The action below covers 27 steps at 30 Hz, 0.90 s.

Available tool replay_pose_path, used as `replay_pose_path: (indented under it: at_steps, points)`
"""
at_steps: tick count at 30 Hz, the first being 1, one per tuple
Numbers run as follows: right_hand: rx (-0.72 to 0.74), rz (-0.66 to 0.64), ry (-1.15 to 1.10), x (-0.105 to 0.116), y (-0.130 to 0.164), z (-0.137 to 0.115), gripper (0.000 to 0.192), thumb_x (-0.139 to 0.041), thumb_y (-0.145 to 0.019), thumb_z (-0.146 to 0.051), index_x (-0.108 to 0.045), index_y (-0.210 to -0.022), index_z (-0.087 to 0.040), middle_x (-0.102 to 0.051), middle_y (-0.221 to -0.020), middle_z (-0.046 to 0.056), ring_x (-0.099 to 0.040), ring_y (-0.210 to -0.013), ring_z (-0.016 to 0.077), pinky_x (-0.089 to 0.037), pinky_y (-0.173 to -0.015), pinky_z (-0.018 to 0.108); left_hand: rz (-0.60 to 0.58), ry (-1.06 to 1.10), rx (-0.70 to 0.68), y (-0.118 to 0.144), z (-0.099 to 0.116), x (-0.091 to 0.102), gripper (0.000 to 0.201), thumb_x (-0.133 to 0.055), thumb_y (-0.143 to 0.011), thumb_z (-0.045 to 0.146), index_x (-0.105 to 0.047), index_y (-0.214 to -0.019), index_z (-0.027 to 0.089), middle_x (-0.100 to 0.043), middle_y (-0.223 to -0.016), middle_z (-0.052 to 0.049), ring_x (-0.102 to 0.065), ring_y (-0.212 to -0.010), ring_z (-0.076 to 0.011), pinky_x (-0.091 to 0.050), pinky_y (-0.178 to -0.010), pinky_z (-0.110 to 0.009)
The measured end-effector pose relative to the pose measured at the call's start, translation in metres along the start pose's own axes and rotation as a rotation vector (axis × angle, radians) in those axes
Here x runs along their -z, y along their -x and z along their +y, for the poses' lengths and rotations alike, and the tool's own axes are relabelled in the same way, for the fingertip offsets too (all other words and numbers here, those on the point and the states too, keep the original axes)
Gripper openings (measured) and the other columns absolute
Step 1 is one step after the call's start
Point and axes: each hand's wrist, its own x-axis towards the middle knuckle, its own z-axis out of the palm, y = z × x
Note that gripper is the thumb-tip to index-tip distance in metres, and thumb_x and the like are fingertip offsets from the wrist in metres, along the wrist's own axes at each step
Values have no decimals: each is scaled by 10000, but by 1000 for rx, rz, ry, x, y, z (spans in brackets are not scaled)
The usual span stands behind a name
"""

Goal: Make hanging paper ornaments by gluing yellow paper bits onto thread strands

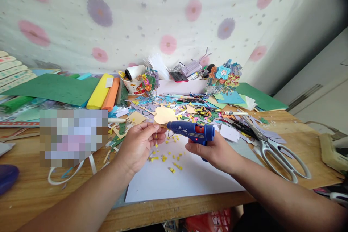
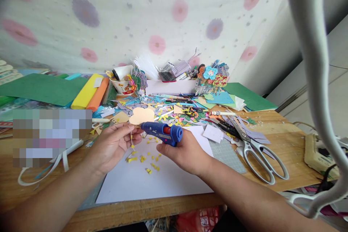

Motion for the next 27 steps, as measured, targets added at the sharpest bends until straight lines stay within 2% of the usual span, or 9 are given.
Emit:
replay_pose_path:
  at_steps: [5, 11, 17, 21, 27]
  points:
    - [-20, 10, -6, 0, 0, 0, 69, -644, -776, -274, -639, -798, -208, -601, -728, -11, -569, -753, 171, -428, -589, 245, 0, 0, -1, 0, -1, 0, 200, -818, -588, 253, -684, -661, 124, -742, -692, -81, -677, -625, -175, -522, -609, -279]
    - [-43, 13, -5, 2, 1, -3, 129, -647, -765, -281, -561, -701, -209, -533, -645, -25, -507, -668, 147, -381, -543, 237, 6, 12, 5, -1, 0, 1, 181, -812, -594, 240, -680, -645, 128, -732, -661, -71, -670, -596, -164, -524, -593, -265]
    - [-58, 16, 25, 0, 1, -1, 91, -635, -759, -281, -582, -758, -207, -534, -674, -28, -470, -646, 136, -384, -561, 245, -12, 5, -5, -1, 0, 0, 176, -807, -602, 239, -683, -653, 124, -728, -663, -61, -667, -599, -160, -522, -587, -258]
    - [-98, 50, 114, -2, 1, 1, 163, -638, -744, -338, -560, -749, -196, -521, -682, -16, -447, -629, 137, -383, -568, 264, -12, 2, 0, -1, -1, 0, 180, -802, -604, 235, -676, -659, 119, -730, -673, -64, -663, -601, -154, -516, -583, -250]
    - [-120, 87, 198, -3, 3, 5, 229, -628, -730, -401, -571, -801, -191, -549, -713, 8, -485, -649, 165, -427, -609, 309, -16, 17, 15, 0, 0, 0, 195, -801, -605, 241, -684, -695, 113, -730, -675, -63, -659, -596, -148, -515, -582, -247]
